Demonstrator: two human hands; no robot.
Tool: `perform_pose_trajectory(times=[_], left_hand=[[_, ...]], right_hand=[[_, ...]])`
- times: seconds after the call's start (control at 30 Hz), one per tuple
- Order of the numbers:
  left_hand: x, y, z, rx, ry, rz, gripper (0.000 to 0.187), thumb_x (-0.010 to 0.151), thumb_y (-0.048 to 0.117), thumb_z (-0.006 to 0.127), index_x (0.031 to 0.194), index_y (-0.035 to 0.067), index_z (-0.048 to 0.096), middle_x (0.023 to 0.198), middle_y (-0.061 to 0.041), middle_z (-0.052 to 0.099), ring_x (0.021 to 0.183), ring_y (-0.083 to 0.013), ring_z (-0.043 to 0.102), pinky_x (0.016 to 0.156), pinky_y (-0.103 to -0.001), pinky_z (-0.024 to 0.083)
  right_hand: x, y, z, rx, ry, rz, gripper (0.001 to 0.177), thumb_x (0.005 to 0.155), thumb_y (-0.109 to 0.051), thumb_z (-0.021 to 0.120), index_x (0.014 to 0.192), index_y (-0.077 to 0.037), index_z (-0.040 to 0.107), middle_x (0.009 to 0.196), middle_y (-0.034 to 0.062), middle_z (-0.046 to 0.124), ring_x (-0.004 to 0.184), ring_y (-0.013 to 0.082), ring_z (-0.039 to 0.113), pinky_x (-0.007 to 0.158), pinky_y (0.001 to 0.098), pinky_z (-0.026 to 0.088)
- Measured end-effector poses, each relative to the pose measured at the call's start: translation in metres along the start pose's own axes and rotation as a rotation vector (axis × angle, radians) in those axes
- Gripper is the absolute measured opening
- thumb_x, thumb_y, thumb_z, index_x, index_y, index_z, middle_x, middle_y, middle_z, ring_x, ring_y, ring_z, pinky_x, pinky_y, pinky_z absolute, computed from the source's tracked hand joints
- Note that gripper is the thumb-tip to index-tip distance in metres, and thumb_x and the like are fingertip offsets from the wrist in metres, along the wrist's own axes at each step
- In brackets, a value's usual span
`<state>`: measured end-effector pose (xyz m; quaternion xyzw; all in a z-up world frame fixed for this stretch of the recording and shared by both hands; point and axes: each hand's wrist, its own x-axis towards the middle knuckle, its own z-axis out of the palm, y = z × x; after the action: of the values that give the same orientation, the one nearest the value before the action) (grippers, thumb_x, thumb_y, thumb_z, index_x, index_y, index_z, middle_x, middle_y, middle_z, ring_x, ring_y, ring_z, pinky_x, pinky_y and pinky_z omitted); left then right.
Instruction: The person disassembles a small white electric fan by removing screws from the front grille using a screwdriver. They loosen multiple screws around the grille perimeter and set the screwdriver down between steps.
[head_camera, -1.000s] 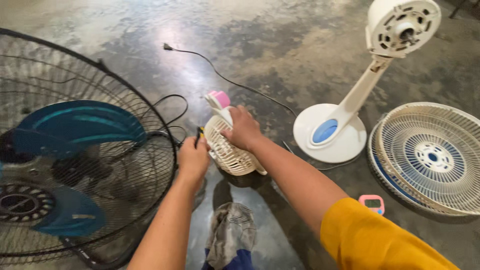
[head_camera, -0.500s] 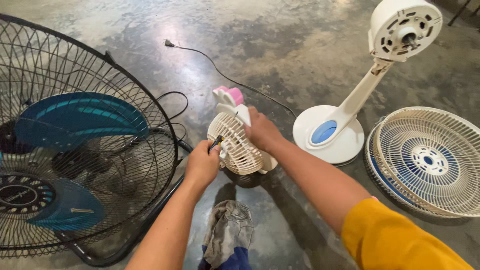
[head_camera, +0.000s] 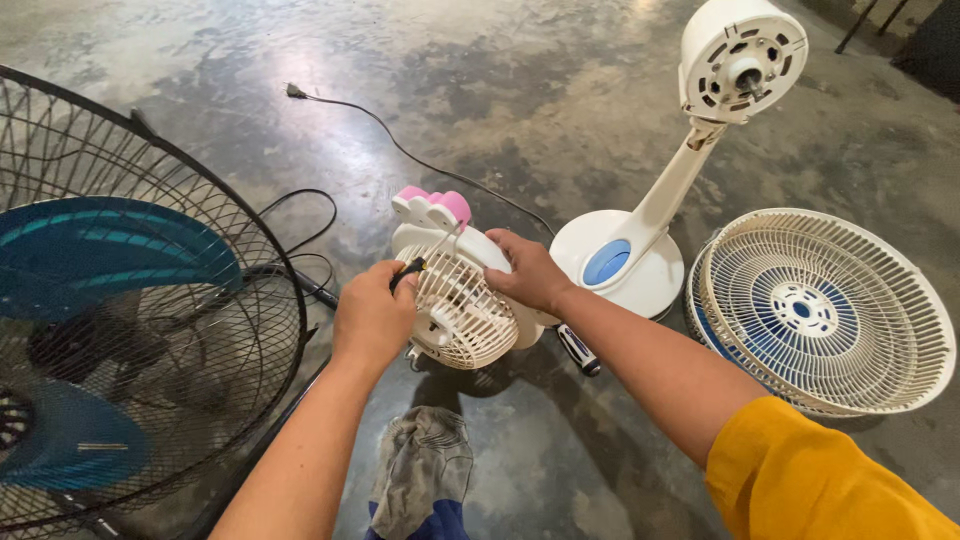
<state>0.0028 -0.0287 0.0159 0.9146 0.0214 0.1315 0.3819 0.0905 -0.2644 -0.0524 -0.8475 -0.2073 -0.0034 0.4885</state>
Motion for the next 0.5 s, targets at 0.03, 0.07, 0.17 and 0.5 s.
perform_pose_trajectory(times=[0.03,0.07,0.17,0.5], left_hand=[[0.0,0.002,0.001,0.002,-0.006,0.022,0.03,0.093,0.026,0.065,0.115,0.007,0.073,0.103,-0.022,0.074,0.098,-0.0407,0.069,0.085,-0.049,0.053],[-0.002,0.005,0.003,0.01,-0.009,0.023,0.03,0.093,0.026,0.064,0.114,0.007,0.073,0.103,-0.021,0.074,0.098,-0.0409,0.069,0.084,-0.049,0.052],[-0.006,0.01,0.004,0.024,-0.014,0.035,0.028,0.094,0.026,0.063,0.112,0.007,0.073,0.102,-0.02,0.074,0.098,-0.0414,0.068,0.083,-0.05,0.051],[-0.003,0.015,0.024,-0.065,0.038,0.131,0.031,0.091,0.023,0.067,0.116,0.004,0.071,0.102,-0.023,0.073,0.097,-0.0423,0.069,0.084,-0.049,0.053]], right_hand=[[0.002,0.004,-0.003,-0.031,0.003,0.036,0.058,0.082,-0.02,0.07,0.137,-0.007,0.056,0.117,0.0172,0.074,0.106,0.0275,0.073,0.093,0.0358,0.055],[0.005,0.009,-0.007,-0.06,0.003,0.074,0.063,0.08,-0.019,0.071,0.139,-0.007,0.054,0.119,0.0163,0.072,0.107,0.026,0.073,0.094,0.035,0.055],[0.01,0.022,-0.015,-0.119,0.063,0.141,0.062,0.074,-0.015,0.072,0.134,-0.007,0.061,0.118,0.0149,0.073,0.105,0.0253,0.072,0.094,0.0342,0.054],[0.006,0.055,-0.038,0.007,0.193,0.36,0.052,0.07,-0.004,0.065,0.121,-0.008,0.072,0.106,0.0107,0.077,0.094,0.0207,0.073,0.087,0.0324,0.056]])
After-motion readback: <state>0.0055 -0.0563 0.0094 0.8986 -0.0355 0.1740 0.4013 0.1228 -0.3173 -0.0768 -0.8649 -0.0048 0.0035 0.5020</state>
